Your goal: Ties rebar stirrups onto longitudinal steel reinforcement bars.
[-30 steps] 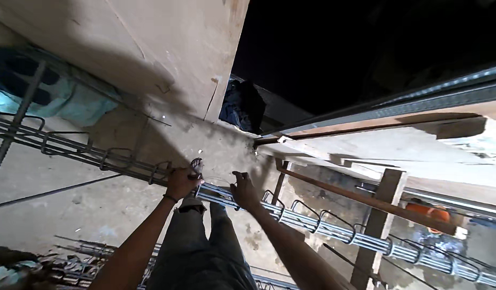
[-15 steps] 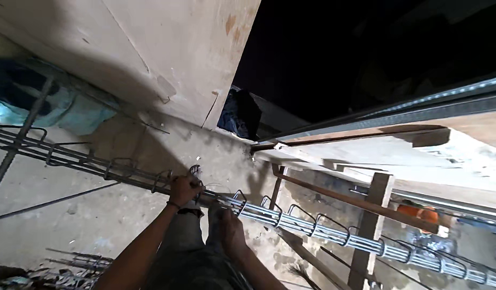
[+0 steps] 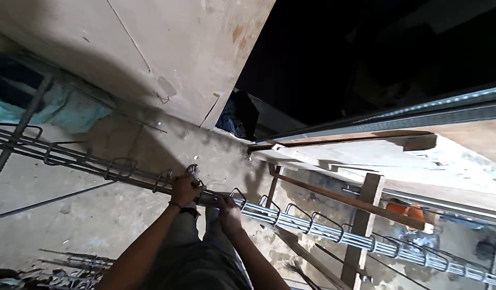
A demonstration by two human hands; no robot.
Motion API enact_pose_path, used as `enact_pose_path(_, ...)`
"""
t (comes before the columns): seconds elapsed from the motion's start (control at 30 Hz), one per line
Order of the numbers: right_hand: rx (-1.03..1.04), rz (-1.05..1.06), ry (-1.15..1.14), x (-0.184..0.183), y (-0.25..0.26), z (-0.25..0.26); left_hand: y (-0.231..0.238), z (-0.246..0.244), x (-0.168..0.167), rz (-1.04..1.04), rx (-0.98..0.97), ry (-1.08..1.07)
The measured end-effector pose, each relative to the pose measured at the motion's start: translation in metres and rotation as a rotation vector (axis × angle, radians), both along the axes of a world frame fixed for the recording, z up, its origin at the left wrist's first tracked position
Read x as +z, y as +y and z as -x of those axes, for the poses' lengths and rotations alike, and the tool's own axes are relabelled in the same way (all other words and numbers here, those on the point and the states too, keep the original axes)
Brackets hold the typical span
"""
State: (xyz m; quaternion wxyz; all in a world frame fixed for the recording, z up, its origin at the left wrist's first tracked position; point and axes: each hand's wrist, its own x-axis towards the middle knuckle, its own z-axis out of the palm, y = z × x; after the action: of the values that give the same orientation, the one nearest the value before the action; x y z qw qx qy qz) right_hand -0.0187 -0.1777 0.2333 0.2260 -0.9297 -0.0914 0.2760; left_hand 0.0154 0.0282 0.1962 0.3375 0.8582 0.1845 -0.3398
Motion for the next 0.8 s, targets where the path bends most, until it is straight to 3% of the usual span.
enact_pose_path(0.17, 0.005, -0.252, -0.051, 0.003, 0.023, -0.008, 0.001, -0.001, 0.004, 0.011, -0.003, 0.015)
enact_pose_path(0.33, 0.051, -0.489, -0.342, 0.03, -0.005, 0.004, 0.0, -0.003, 0.003, 0.034, 0.008, 0.007)
enact_pose_path(0.43, -0.011, -0.521, -0.434, 0.048, -0.028, 0.016, 0.001, -0.002, 0.002, 0.032, -0.002, 0.011)
enact_pose_path(0.57, -0.197, -0.486, -0.364, 0.054, -0.056, 0.047, 0.001, -0.002, 0.004, 0.05, 0.002, 0.022)
enact_pose_path(0.6, -0.221, -0.431, -0.343, 0.056, -0.054, 0.051, 0.001, 0.0, 0.004, 0.054, 0.005, 0.015)
enact_pose_path(0.67, -0.061, -0.113, -0.256, 0.078, -0.043, 0.043, 0.002, -0.001, 0.0, 0.043, 0.001, 0.011)
enact_pose_path(0.73, 0.162, 0.271, -0.02, 0.127, -0.017, 0.018, 0.003, -0.002, -0.002, 0.039, -0.013, 0.019)
enact_pose_path(0.8, 0.26, 0.438, -0.003, 0.167, 0.019, -0.001, 0.003, 0.001, -0.002, 0.04, -0.025, 0.024)
